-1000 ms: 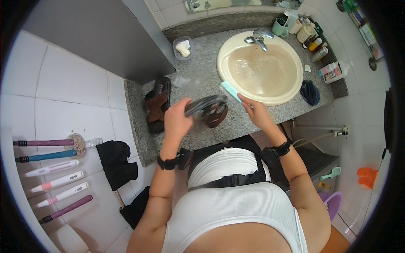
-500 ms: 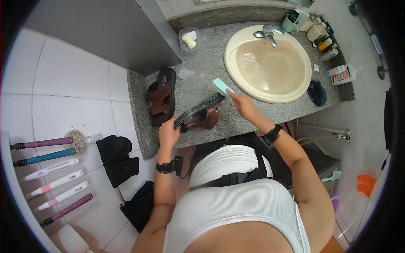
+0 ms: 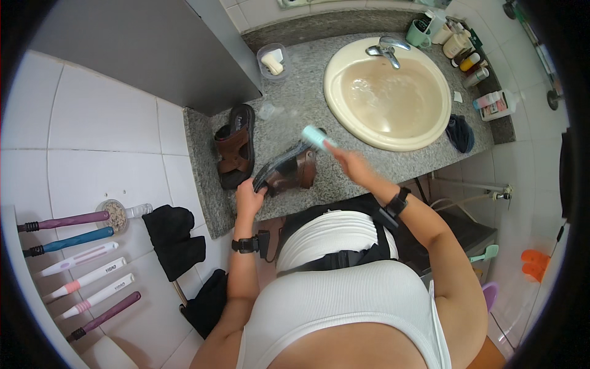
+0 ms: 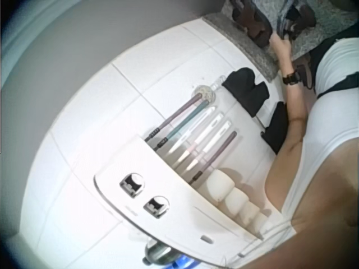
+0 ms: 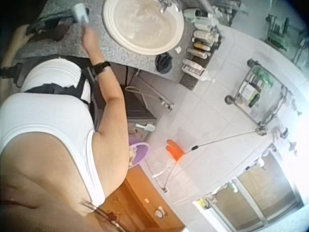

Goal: The person cleans a pair of shoes using a brush and a bar of soap at a bathroom sink.

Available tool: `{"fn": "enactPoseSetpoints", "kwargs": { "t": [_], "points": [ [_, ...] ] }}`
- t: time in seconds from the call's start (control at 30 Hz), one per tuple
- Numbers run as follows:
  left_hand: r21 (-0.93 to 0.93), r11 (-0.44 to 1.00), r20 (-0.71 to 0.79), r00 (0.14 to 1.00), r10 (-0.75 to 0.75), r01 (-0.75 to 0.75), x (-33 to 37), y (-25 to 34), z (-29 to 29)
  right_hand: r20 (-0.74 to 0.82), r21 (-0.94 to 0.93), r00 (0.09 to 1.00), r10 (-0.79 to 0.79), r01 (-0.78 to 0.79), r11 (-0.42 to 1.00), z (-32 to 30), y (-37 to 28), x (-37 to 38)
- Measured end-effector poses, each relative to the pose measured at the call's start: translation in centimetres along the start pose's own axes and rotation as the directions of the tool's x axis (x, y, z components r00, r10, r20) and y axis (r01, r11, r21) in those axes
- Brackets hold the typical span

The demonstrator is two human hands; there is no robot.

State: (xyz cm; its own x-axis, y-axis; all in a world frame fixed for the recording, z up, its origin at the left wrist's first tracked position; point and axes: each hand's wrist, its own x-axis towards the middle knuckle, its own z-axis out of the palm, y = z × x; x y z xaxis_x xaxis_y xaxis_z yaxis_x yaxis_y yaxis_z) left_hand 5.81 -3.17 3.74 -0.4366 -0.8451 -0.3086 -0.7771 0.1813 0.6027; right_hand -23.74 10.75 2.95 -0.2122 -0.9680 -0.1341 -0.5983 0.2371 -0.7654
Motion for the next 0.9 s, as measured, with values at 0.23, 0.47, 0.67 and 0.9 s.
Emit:
{"fn": "enactPoseSetpoints", "kwargs": {
  "t": [0.23,0.47,0.67,0.9],
  "points": [
    [-0.040,0.997,-0.016,0.998,0.068,-0.068,0.6,-1.5,0.8,0.077,0.002,0.995,-0.060,0.060,0.998,-1.2,-0.7,-1.3],
    [-0.403,0.910,0.305,0.952,0.033,0.097,2.4,-2.2,0.1,-0.153,-0.051,0.988,0.034,-0.043,0.998,-1.5,4.7,-0.3],
    [-0.510,0.732,0.638,0.769,-0.031,0.452,5.4,-3.3,2.3,0.030,0.005,0.994,0.101,-0.101,0.995,-0.5,3.4,-2.7],
    [0.157,0.979,0.242,0.956,-0.165,0.129,5.4,-2.2,3.6,-0.147,-0.011,0.986,0.073,-0.075,0.997,-2.7,5.4,-3.5]
  ]
}}
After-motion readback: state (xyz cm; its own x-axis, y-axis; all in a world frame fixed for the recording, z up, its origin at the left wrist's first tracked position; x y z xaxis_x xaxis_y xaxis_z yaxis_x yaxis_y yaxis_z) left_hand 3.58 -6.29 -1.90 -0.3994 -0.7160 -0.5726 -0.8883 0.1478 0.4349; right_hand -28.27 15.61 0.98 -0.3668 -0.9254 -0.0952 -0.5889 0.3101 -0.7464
